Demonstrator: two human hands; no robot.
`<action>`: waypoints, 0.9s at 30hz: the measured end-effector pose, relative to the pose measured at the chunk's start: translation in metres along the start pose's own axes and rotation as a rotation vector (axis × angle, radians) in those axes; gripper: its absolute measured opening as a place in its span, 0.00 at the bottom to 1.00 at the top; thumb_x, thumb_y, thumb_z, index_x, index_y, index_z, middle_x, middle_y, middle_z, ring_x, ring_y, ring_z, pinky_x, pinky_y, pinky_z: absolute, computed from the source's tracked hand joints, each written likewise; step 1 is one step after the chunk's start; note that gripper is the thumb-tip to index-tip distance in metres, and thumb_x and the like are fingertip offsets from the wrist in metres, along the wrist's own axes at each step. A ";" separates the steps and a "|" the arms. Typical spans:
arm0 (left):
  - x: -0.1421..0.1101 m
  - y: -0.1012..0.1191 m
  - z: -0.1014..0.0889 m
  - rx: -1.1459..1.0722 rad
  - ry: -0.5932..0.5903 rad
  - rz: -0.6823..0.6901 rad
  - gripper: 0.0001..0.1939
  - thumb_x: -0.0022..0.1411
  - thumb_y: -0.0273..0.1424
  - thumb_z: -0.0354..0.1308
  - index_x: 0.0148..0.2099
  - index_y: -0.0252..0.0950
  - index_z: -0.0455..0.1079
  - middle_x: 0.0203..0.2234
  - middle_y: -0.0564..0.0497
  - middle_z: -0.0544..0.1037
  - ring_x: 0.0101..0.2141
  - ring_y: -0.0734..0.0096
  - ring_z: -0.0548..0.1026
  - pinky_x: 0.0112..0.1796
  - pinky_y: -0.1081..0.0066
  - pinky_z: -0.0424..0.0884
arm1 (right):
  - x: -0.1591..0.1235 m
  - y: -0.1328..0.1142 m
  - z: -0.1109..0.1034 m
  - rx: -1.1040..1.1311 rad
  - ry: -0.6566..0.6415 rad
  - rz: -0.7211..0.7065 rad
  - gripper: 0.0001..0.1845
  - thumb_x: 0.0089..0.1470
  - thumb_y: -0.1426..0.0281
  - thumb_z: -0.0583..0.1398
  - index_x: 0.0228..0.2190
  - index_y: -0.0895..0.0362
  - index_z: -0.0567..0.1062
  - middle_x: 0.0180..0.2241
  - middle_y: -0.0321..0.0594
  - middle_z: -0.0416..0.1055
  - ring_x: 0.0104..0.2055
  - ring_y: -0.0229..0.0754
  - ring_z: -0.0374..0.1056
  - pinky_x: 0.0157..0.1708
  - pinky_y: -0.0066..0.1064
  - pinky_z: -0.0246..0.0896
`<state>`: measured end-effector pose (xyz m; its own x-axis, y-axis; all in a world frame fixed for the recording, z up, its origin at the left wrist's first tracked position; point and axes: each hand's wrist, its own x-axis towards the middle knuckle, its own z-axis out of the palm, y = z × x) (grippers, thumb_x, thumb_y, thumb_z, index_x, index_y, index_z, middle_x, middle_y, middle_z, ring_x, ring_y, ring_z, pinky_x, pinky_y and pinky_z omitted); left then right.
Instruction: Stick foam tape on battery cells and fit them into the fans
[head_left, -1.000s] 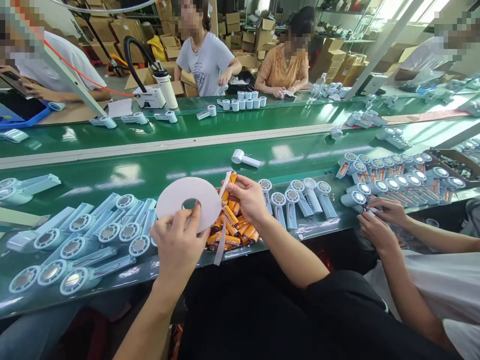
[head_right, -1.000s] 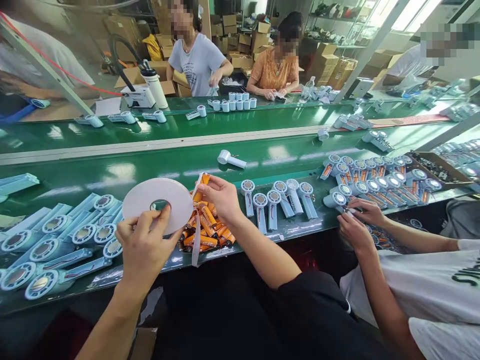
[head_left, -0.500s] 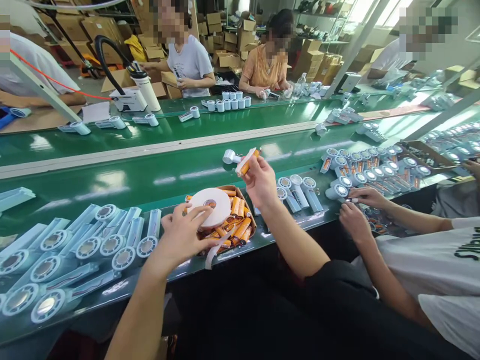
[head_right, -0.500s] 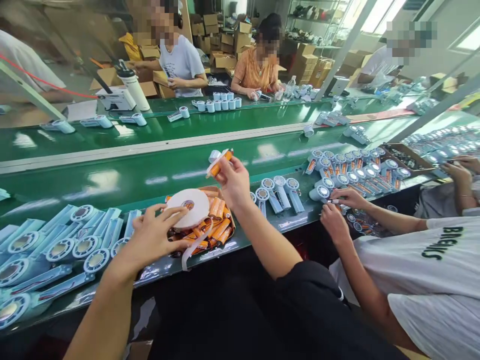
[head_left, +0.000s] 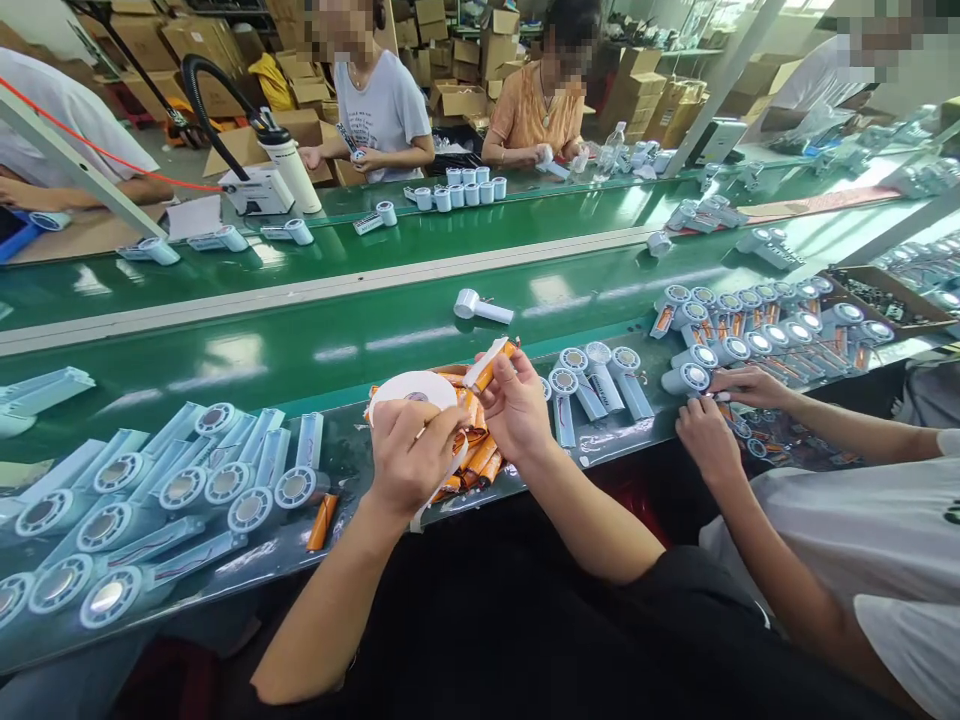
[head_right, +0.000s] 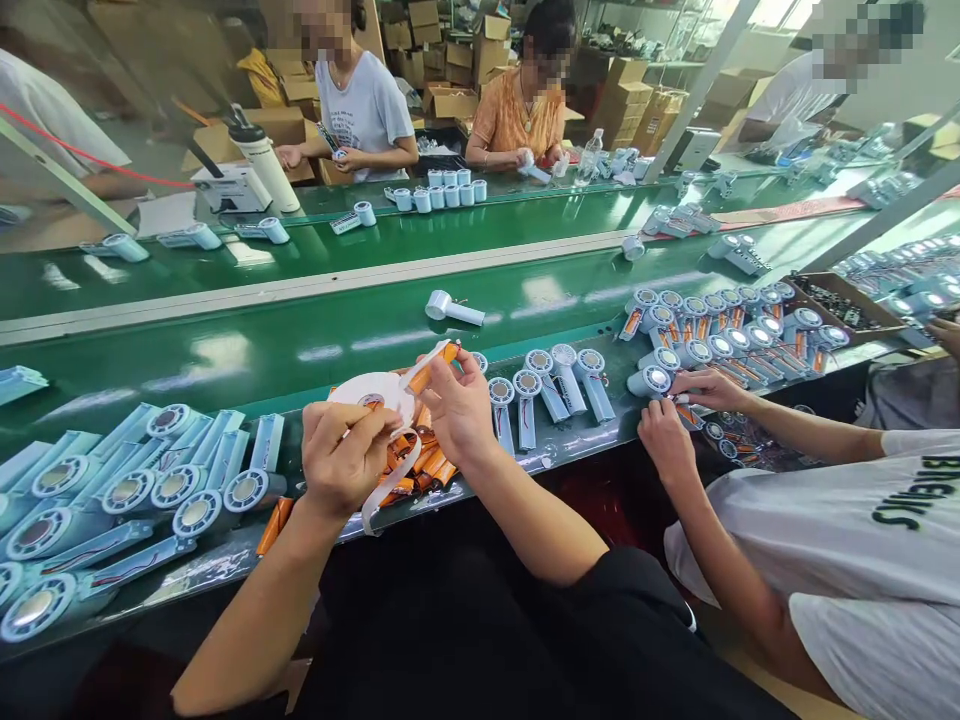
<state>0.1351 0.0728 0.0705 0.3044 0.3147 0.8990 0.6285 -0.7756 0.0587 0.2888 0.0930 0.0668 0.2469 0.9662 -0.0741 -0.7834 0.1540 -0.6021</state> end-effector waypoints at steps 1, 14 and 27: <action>-0.005 0.005 -0.006 -0.080 -0.054 -0.042 0.07 0.71 0.24 0.63 0.43 0.41 0.80 0.28 0.52 0.76 0.33 0.69 0.73 0.38 0.67 0.69 | 0.002 -0.002 -0.002 -0.003 0.008 -0.009 0.27 0.40 0.59 0.82 0.36 0.52 0.75 0.33 0.29 0.83 0.33 0.34 0.80 0.33 0.23 0.80; -0.082 -0.067 -0.110 0.210 -0.882 -0.728 0.20 0.77 0.44 0.55 0.38 0.40 0.83 0.32 0.46 0.86 0.38 0.59 0.82 0.42 0.64 0.75 | 0.008 -0.036 -0.078 -0.294 -0.148 0.054 0.28 0.41 0.55 0.82 0.40 0.50 0.80 0.33 0.30 0.83 0.28 0.32 0.80 0.29 0.18 0.76; -0.031 -0.150 -0.057 0.463 -1.338 -0.445 0.18 0.62 0.21 0.57 0.51 0.36 0.81 0.53 0.36 0.81 0.58 0.47 0.77 0.58 0.55 0.74 | 0.038 -0.039 -0.060 -0.423 -0.161 -0.199 0.24 0.47 0.57 0.79 0.42 0.46 0.78 0.36 0.33 0.84 0.34 0.42 0.82 0.33 0.34 0.80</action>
<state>-0.0097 0.1481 0.0588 0.2856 0.9309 -0.2277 0.9330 -0.3244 -0.1560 0.3630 0.1113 0.0403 0.2513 0.9513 0.1788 -0.4217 0.2739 -0.8644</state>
